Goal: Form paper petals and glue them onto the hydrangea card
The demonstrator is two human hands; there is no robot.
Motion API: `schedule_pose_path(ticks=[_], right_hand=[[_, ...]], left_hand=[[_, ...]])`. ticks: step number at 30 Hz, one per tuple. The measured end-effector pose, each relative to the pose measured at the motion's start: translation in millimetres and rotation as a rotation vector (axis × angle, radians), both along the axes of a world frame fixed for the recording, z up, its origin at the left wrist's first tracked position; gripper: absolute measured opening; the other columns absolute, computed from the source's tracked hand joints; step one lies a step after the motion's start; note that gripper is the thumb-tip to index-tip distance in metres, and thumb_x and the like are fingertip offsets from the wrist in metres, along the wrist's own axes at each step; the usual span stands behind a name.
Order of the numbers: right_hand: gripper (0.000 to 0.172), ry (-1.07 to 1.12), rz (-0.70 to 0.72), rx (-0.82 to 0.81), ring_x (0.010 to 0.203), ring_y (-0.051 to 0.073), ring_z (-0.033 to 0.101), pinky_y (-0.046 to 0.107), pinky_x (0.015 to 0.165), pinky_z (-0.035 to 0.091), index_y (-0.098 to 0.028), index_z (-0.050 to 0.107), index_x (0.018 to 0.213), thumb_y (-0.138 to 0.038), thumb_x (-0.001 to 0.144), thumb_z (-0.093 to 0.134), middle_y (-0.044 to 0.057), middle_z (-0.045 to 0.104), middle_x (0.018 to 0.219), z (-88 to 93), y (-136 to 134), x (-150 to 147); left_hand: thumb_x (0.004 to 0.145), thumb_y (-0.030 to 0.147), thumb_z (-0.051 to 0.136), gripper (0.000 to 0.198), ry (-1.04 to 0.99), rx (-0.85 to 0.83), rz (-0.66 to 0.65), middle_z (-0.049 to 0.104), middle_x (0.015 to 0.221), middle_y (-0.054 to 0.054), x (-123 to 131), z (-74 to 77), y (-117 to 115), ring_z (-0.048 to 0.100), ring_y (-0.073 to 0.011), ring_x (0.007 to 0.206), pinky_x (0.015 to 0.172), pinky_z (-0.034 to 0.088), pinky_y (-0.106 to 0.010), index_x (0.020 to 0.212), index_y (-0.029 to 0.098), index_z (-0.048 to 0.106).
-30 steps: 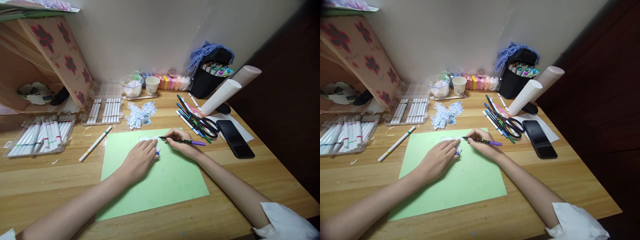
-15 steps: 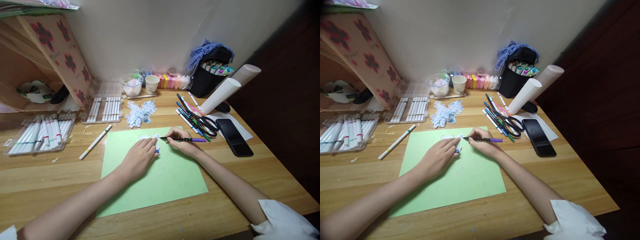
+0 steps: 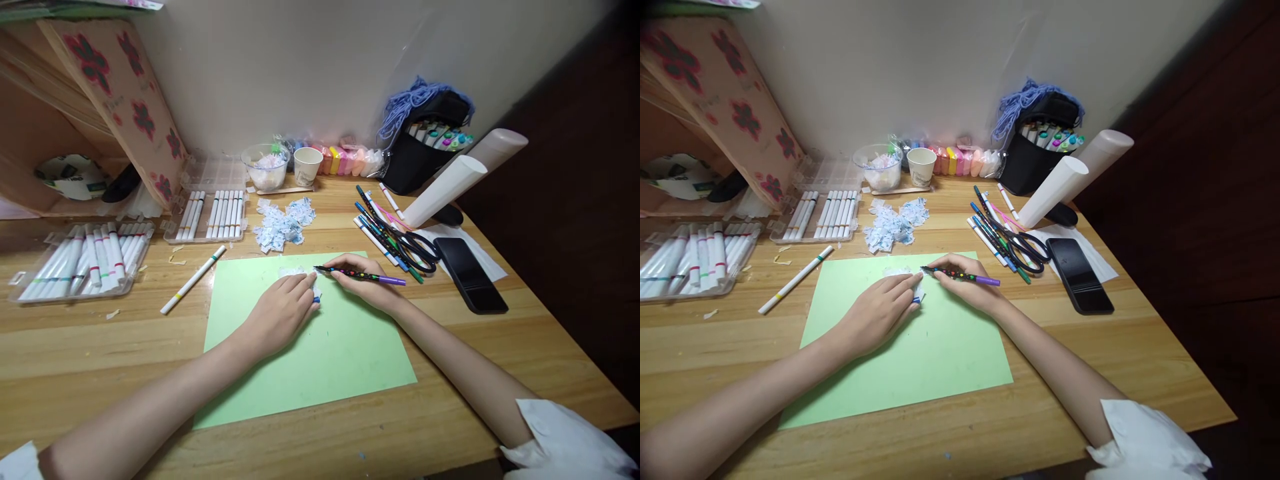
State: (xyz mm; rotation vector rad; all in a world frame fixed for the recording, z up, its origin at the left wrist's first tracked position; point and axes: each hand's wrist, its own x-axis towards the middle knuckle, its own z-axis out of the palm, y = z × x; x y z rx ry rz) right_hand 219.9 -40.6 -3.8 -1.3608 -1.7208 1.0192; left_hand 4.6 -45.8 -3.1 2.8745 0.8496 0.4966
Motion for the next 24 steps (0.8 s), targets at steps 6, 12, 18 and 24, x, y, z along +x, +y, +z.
schedule_pose_path(ticks=[6, 12, 18, 24], right_hand=[[0.019, -0.037, 0.007, 0.013, 0.088, 0.020, 0.064, 0.031, 0.076, 0.048, -0.021, 0.070, 0.095, -0.030, 0.082, 0.059, 0.006, 0.071, 0.095, 2.9, 0.8, -1.1], [0.018, 0.006, -0.034, -0.001, 0.085, 0.019, 0.064, 0.031, 0.074, 0.049, -0.020, 0.070, 0.093, -0.030, 0.081, 0.059, 0.006, 0.071, 0.093, 2.2, 0.2, -0.9], [0.015, 0.003, -0.009, -0.017, 0.080, 0.019, 0.064, 0.030, 0.070, 0.049, -0.019, 0.069, 0.089, -0.027, 0.080, 0.060, 0.006, 0.071, 0.088, 0.4, -0.2, 0.6], [0.015, -0.016, 0.007, 0.002, 0.077, 0.018, 0.063, 0.029, 0.068, 0.048, -0.018, 0.069, 0.089, -0.025, 0.080, 0.059, 0.005, 0.071, 0.086, 0.9, 0.7, 1.7]], left_hand=[[0.095, 0.028, 0.038, 0.025, 0.006, 0.018, -0.004, 0.057, 0.125, -0.014, 0.1, -2.4, -0.3, 0.054, -0.0273, 0.112, 0.092, 0.049, -0.044, 0.093, 0.011, 0.058], [0.094, 0.027, 0.038, 0.024, -0.022, -0.028, -0.004, 0.057, 0.124, -0.015, 0.0, -2.5, 0.2, 0.053, -0.0263, 0.114, 0.093, 0.048, -0.047, 0.093, 0.013, 0.058], [0.095, 0.027, 0.035, 0.026, -0.047, -0.067, 0.017, 0.055, 0.127, -0.014, -1.1, 1.2, 0.2, 0.055, -0.0240, 0.108, 0.091, 0.049, -0.043, 0.089, 0.014, 0.056], [0.096, 0.028, 0.033, 0.031, -0.015, -0.125, 0.047, 0.051, 0.134, -0.012, 0.0, 2.8, 2.3, 0.050, -0.0245, 0.108, 0.092, 0.046, -0.044, 0.082, 0.014, 0.056]])
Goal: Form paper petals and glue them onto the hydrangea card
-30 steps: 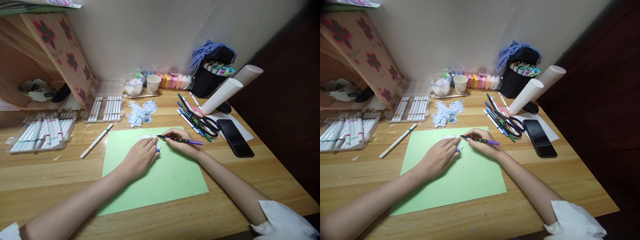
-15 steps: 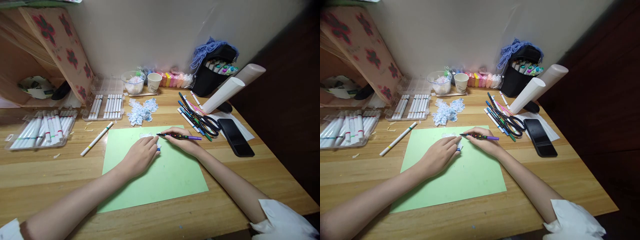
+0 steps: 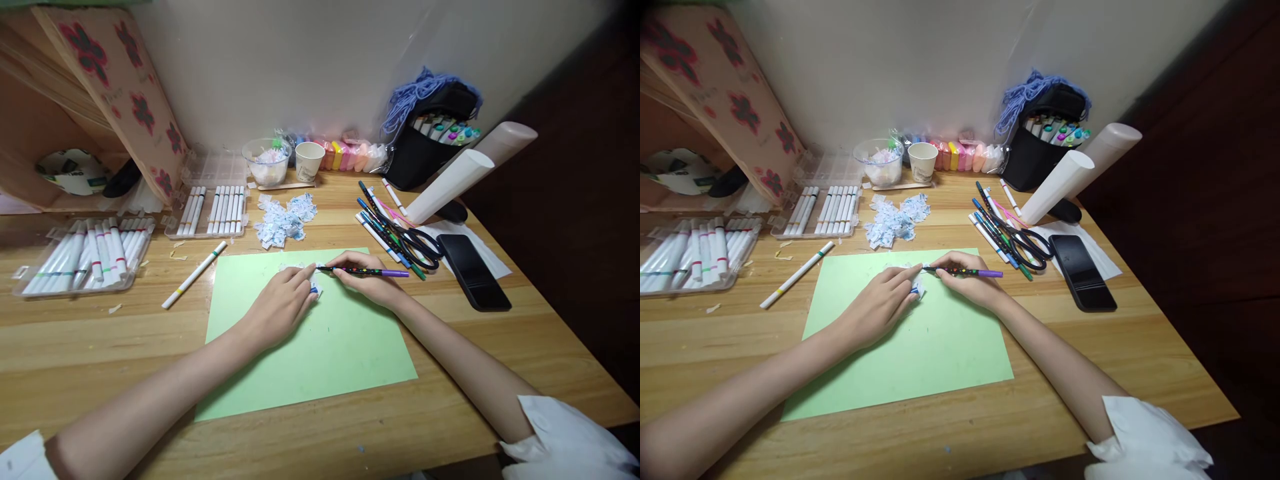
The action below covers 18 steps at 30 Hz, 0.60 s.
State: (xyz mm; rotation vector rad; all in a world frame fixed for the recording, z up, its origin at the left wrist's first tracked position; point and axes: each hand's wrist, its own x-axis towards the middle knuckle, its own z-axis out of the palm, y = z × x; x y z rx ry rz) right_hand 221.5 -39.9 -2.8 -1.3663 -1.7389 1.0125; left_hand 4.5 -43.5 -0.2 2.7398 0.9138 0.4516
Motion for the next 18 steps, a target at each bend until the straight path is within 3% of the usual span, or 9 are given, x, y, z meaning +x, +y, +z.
schedule_pose_path(ticks=[18], right_hand=[[0.014, -0.039, 0.034, 0.056, 0.078, 0.017, 0.063, 0.028, 0.068, 0.047, -0.018, 0.067, 0.087, -0.020, 0.079, 0.056, 0.005, 0.070, 0.086, 1.7, 1.6, 2.1]], left_hand=[[0.096, 0.029, 0.033, 0.032, -0.032, -0.070, 0.014, 0.050, 0.135, -0.008, -2.1, 0.1, 1.0, 0.047, -0.0236, 0.110, 0.095, 0.043, -0.044, 0.082, 0.015, 0.057]])
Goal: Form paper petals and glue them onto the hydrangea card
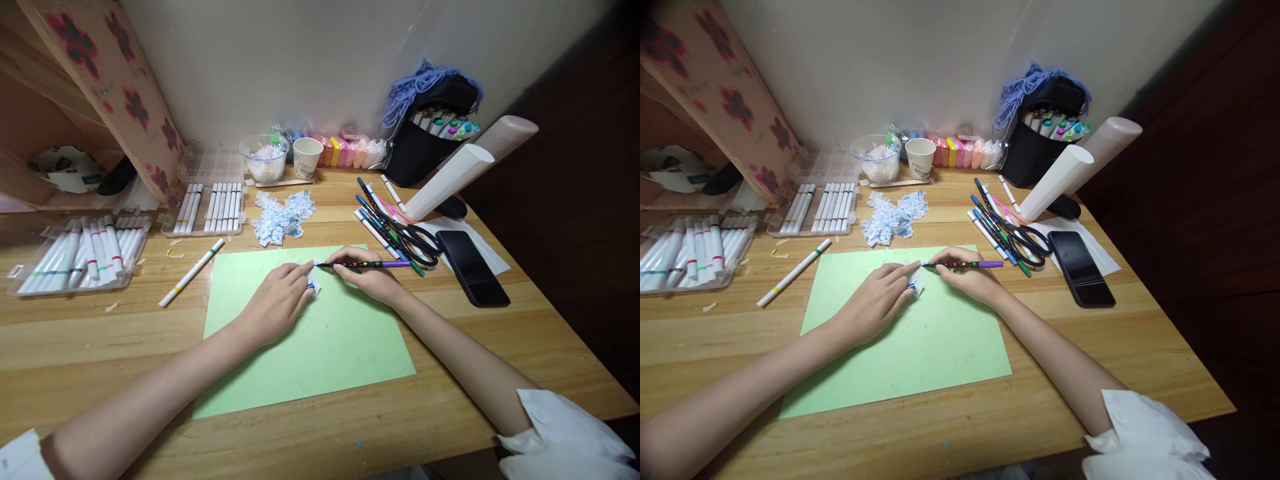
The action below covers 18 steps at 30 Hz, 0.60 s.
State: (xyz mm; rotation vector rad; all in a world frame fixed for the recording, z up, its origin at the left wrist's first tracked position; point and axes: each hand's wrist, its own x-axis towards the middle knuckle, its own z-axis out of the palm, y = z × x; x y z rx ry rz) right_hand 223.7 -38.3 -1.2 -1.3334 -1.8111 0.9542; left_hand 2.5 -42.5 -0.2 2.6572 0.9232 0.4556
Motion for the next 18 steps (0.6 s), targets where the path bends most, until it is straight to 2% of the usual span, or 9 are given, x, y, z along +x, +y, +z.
schedule_pose_path(ticks=[7, 18], right_hand=[[0.013, 0.011, 0.014, -0.007, 0.076, 0.017, 0.062, 0.027, 0.067, 0.046, -0.018, 0.066, 0.086, -0.019, 0.078, 0.056, 0.004, 0.069, 0.084, -1.1, 0.2, 0.4], [0.005, 0.057, -0.023, -0.008, 0.065, 0.014, 0.054, 0.025, 0.059, 0.040, -0.017, 0.059, 0.076, -0.016, 0.075, 0.054, 0.001, 0.061, 0.070, -4.0, 0.5, 1.2]], left_hand=[[0.096, 0.029, 0.033, 0.032, 0.007, 0.029, -0.003, 0.050, 0.135, -0.009, 0.7, 0.0, -0.2, 0.048, -0.0239, 0.109, 0.095, 0.043, -0.045, 0.082, 0.015, 0.058], [0.096, 0.030, 0.033, 0.032, 0.015, 0.029, 0.002, 0.049, 0.136, -0.008, 1.7, -1.0, 0.5, 0.048, -0.0244, 0.109, 0.094, 0.043, -0.045, 0.082, 0.015, 0.058]])
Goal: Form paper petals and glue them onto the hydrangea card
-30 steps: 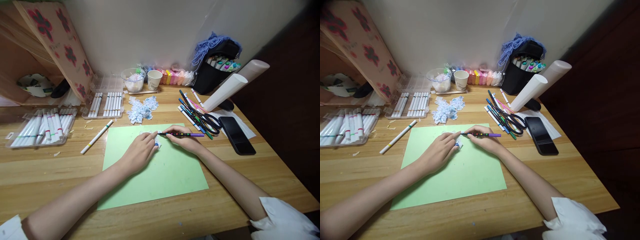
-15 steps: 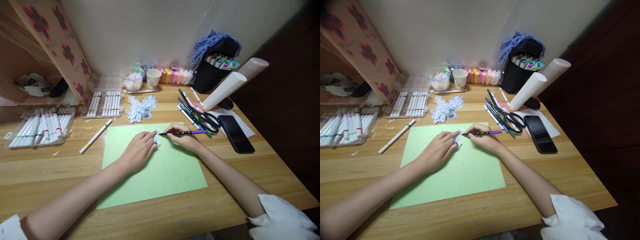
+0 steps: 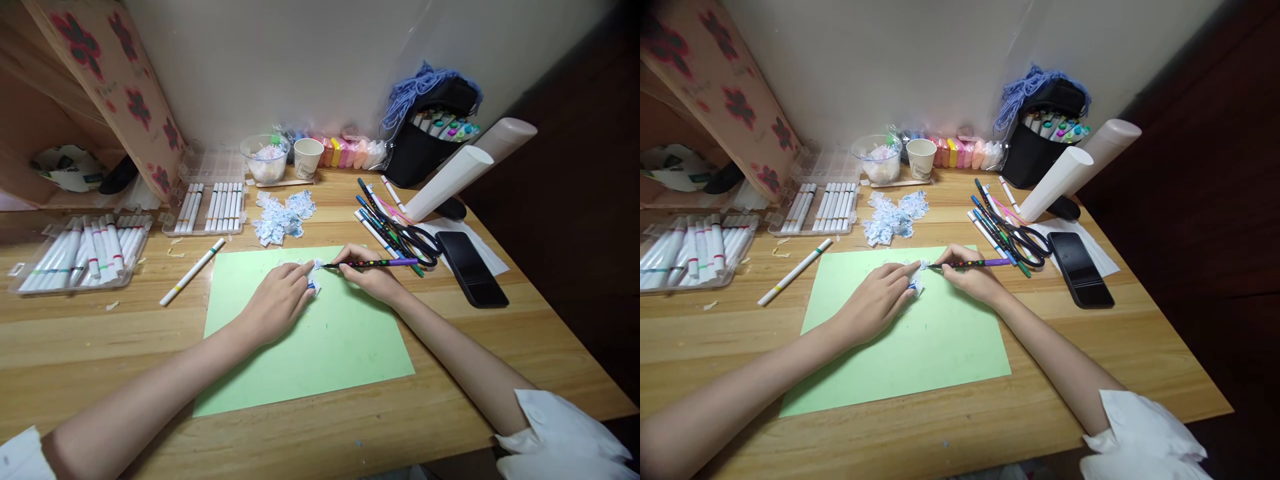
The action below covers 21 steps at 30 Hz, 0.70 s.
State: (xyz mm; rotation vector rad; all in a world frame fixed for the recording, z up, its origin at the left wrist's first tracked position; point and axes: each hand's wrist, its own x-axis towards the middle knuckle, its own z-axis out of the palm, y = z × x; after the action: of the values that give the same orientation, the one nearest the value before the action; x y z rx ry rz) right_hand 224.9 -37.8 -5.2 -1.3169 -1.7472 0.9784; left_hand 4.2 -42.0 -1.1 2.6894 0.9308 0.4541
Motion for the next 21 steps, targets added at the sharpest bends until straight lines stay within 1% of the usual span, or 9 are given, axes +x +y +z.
schedule_pose_path(ticks=[5, 9, 12, 15, 18, 19, 21], right_hand=[[0.003, 0.014, -0.008, 0.003, 0.063, 0.013, 0.052, 0.025, 0.058, 0.039, -0.018, 0.056, 0.074, -0.017, 0.076, 0.054, 0.000, 0.057, 0.068, -0.9, 0.6, 1.4], [0.008, 0.017, -0.007, -0.017, 0.070, 0.015, 0.057, 0.026, 0.064, 0.043, -0.018, 0.060, 0.083, -0.022, 0.080, 0.054, 0.002, 0.063, 0.077, 0.4, 0.0, 0.4], [0.007, -0.027, -0.023, 0.006, 0.072, 0.016, 0.059, 0.027, 0.064, 0.045, -0.019, 0.061, 0.082, -0.022, 0.080, 0.056, 0.003, 0.065, 0.078, 0.5, -1.2, 0.1], [0.010, 0.055, -0.060, 0.021, 0.074, 0.017, 0.062, 0.029, 0.066, 0.048, -0.019, 0.059, 0.087, -0.027, 0.083, 0.055, 0.003, 0.066, 0.078, -0.1, -3.4, 0.3], [0.016, 0.130, -0.037, 0.032, 0.083, 0.018, 0.067, 0.032, 0.074, 0.051, -0.021, 0.057, 0.098, -0.030, 0.088, 0.049, 0.005, 0.069, 0.088, 1.0, -6.3, -1.7], [0.017, 0.102, -0.034, 0.056, 0.086, 0.018, 0.067, 0.032, 0.078, 0.051, -0.021, 0.056, 0.101, -0.029, 0.090, 0.047, 0.005, 0.070, 0.090, 1.8, -7.2, -2.8], [0.017, -0.031, -0.025, 0.147, 0.089, 0.018, 0.067, 0.033, 0.082, 0.049, -0.022, 0.058, 0.101, -0.025, 0.091, 0.044, 0.004, 0.070, 0.091, 3.0, -8.5, -4.6]], left_hand=[[0.096, 0.030, 0.034, 0.031, 0.004, -0.001, 0.006, 0.049, 0.136, -0.008, -0.9, -0.7, -0.4, 0.048, -0.0241, 0.110, 0.095, 0.043, -0.045, 0.081, 0.015, 0.057], [0.096, 0.030, 0.034, 0.031, 0.004, 0.017, 0.007, 0.051, 0.135, -0.009, -1.1, -0.5, -0.8, 0.049, -0.0242, 0.110, 0.094, 0.043, -0.045, 0.083, 0.015, 0.058], [0.096, 0.029, 0.033, 0.031, 0.026, 0.027, 0.013, 0.050, 0.136, -0.009, -1.3, 0.1, -1.8, 0.049, -0.0241, 0.112, 0.095, 0.043, -0.044, 0.087, 0.015, 0.059], [0.096, 0.030, 0.033, 0.031, 0.067, 0.059, 0.023, 0.049, 0.137, -0.008, -1.5, 0.6, -3.4, 0.049, -0.0243, 0.115, 0.096, 0.043, -0.043, 0.092, 0.014, 0.059], [0.096, 0.029, 0.034, 0.030, 0.107, 0.130, 0.023, 0.051, 0.135, -0.009, -0.7, 0.7, -4.3, 0.048, -0.0251, 0.119, 0.099, 0.040, -0.045, 0.094, 0.014, 0.060], [0.096, 0.028, 0.034, 0.030, 0.115, 0.157, 0.024, 0.052, 0.133, -0.009, -0.1, 0.8, -4.1, 0.048, -0.0254, 0.120, 0.101, 0.038, -0.046, 0.094, 0.014, 0.060], [0.096, 0.028, 0.034, 0.030, 0.116, 0.201, 0.038, 0.054, 0.132, -0.010, 1.5, 0.9, -2.3, 0.047, -0.0256, 0.123, 0.105, 0.035, -0.047, 0.090, 0.014, 0.061]])
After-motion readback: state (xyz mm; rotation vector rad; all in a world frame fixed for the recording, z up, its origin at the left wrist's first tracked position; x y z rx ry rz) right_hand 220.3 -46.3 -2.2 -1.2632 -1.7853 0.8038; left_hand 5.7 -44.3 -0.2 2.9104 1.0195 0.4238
